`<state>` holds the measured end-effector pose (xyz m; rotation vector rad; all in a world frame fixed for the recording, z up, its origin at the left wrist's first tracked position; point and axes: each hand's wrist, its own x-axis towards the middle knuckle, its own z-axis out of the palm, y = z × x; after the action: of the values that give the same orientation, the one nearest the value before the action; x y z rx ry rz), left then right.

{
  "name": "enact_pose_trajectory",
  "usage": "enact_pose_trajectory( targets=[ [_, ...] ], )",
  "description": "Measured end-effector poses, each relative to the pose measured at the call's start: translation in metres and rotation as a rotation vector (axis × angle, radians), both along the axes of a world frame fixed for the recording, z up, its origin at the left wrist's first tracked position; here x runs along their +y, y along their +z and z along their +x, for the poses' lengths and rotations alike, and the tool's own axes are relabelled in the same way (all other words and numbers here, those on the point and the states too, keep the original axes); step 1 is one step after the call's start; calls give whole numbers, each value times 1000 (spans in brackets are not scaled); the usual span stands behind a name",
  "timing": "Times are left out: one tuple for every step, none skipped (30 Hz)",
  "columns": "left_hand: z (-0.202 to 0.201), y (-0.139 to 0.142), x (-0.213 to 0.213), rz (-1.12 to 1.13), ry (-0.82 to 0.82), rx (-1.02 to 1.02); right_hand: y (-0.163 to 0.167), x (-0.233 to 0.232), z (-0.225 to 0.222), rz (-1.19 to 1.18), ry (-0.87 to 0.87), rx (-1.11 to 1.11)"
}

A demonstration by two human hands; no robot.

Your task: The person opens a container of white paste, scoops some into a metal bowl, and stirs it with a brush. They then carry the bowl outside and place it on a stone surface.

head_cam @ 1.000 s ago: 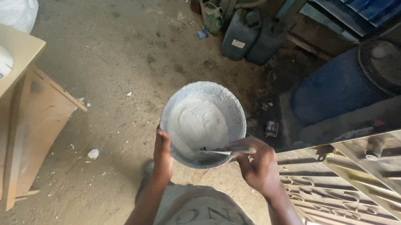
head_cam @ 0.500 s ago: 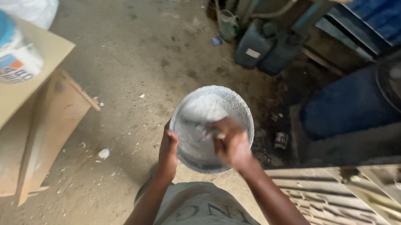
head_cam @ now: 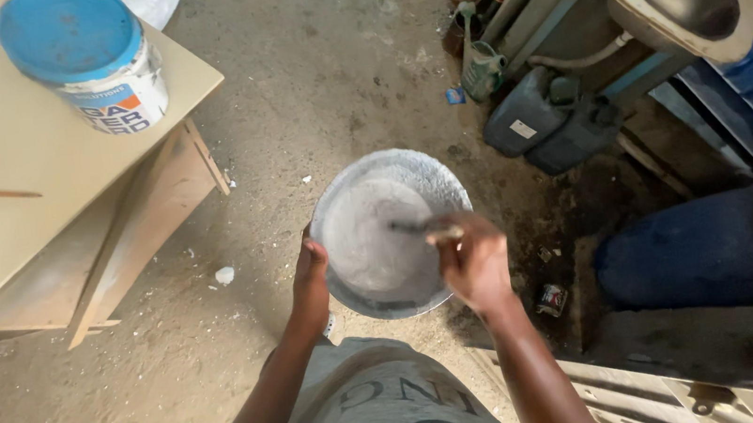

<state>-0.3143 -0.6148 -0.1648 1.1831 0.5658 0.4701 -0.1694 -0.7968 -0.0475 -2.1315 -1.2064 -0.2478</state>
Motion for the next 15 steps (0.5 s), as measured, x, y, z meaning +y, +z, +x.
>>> enact_pose_trajectory(
  targets=[
    [0, -2, 1, 7, 3, 25, -1, 5, 7, 23, -19, -57],
    [0, -3, 1, -11, -4, 4, -3, 9, 13, 44, -39, -113],
    [0, -4, 2, -28, -11, -17, -5, 13, 17, 105, -30, -126],
    [0, -5, 2, -44, -19, -39, -8, 18, 19, 166, -23, -138],
    [1, -5, 3, -29, -27, -42, -11, 23, 19, 225, -18, -150],
    [2, -4, 3, -16, -37, -46, -16, 29, 16, 259, 72, -123],
    [3, -2, 3, -1, -48, -50, -22, 37, 11, 293, 161, -95],
    [4, 1, 3, 8, -62, 20, -25, 43, 7, 328, 252, -69],
    [5, 3, 4, 20, -71, 88, -27, 46, 0, 216, 232, -27],
    [6, 7, 5, 32, -81, 159, -28, 44, -13, 104, 211, 17],
    [7, 9, 6, 3, -52, 127, -27, 39, -24, -11, 187, 66],
    [7, 12, 8, -26, -24, 94, -23, 31, -31, -34, 167, 104],
    [7, 13, 9, -55, 5, 58, -16, 18, -36, -57, 148, 138],
    [6, 14, 11, -88, 15, 74, -9, 7, -38, -81, 129, 173],
    [6, 14, 13, -123, 27, 92, -2, -4, -38, -58, 108, 183]
  ],
)
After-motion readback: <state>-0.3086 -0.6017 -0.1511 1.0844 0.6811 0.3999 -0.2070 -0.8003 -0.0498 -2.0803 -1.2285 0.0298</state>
